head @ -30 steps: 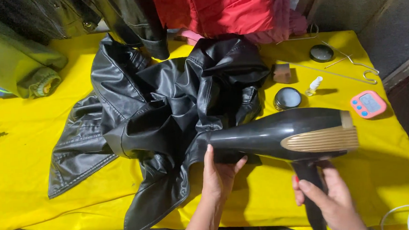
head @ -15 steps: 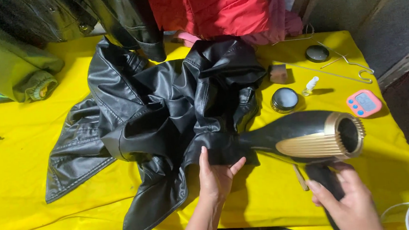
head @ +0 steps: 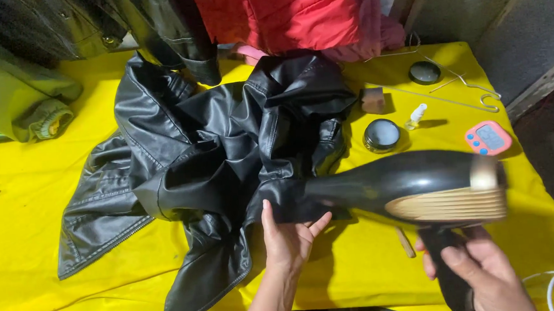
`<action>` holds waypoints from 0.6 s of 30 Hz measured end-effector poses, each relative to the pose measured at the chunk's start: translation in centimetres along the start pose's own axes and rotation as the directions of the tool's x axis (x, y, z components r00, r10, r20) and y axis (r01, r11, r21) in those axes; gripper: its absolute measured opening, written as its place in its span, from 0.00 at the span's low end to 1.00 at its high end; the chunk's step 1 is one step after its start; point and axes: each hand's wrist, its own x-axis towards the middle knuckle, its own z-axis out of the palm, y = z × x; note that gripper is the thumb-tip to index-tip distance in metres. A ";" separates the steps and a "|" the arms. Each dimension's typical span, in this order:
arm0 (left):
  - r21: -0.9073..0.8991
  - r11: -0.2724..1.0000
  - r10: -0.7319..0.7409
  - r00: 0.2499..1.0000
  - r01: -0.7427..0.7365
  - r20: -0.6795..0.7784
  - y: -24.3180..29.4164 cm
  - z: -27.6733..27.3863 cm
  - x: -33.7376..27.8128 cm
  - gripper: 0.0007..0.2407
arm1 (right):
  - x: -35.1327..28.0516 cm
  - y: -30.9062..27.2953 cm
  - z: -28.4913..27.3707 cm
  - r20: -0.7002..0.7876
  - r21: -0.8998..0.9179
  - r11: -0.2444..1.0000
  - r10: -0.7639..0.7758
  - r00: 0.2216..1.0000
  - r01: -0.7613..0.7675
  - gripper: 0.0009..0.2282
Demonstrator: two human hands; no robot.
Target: Cleaning and conditioning a black leather jacket using a hairdryer to warm the material and a sponge to apply treatment.
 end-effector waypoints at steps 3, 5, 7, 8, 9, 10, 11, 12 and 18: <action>-0.015 1.000 0.003 1.000 -0.003 -0.001 -0.2 -0.4 0.5 0.34 | 0.2 0.3 0.1 -0.153 0.125 0.967 -0.200 0.968 0.220 0.20; -0.016 1.000 0.009 1.000 -0.009 0.002 -0.3 -0.5 0.4 0.34 | 1.3 1.0 -2.5 -0.142 0.236 0.949 -0.177 0.974 0.207 0.19; -0.016 1.000 0.015 1.000 -0.015 0.003 -0.3 -0.5 0.4 0.33 | 2.3 2.0 -4.5 -0.129 0.344 0.919 -0.154 0.980 0.190 0.18; -0.013 1.000 0.021 1.000 -0.020 0.016 -0.4 -0.5 0.5 0.34 | 2.9 2.7 -5.3 -0.188 0.286 0.944 -0.116 0.975 0.167 0.21; -0.010 1.000 0.026 0.999 -0.025 0.030 -0.5 -0.6 0.5 0.34 | 3.4 3.4 -6.2 -0.247 0.230 0.963 -0.080 0.966 0.138 0.23; -0.009 1.000 0.024 0.999 -0.024 0.031 -0.7 -0.8 0.7 0.34 | 4.0 4.8 -7.2 -0.249 0.230 0.963 -0.081 0.965 0.140 0.23; -0.017 1.000 0.026 0.999 -0.026 0.034 -0.9 -1.0 0.9 0.34 | 4.5 6.3 -8.2 -0.262 0.275 0.955 -0.034 0.965 0.109 0.22; -0.026 0.999 0.029 0.999 -0.028 0.038 -1.1 -1.2 1.1 0.33 | 5.1 7.7 -9.1 -0.271 0.321 0.944 0.012 0.963 0.078 0.21; 0.006 1.000 0.026 0.998 -0.026 0.052 -0.9 -1.5 1.1 0.35 | 7.0 9.8 -8.3 -0.282 0.305 0.951 0.141 0.949 -0.051 0.22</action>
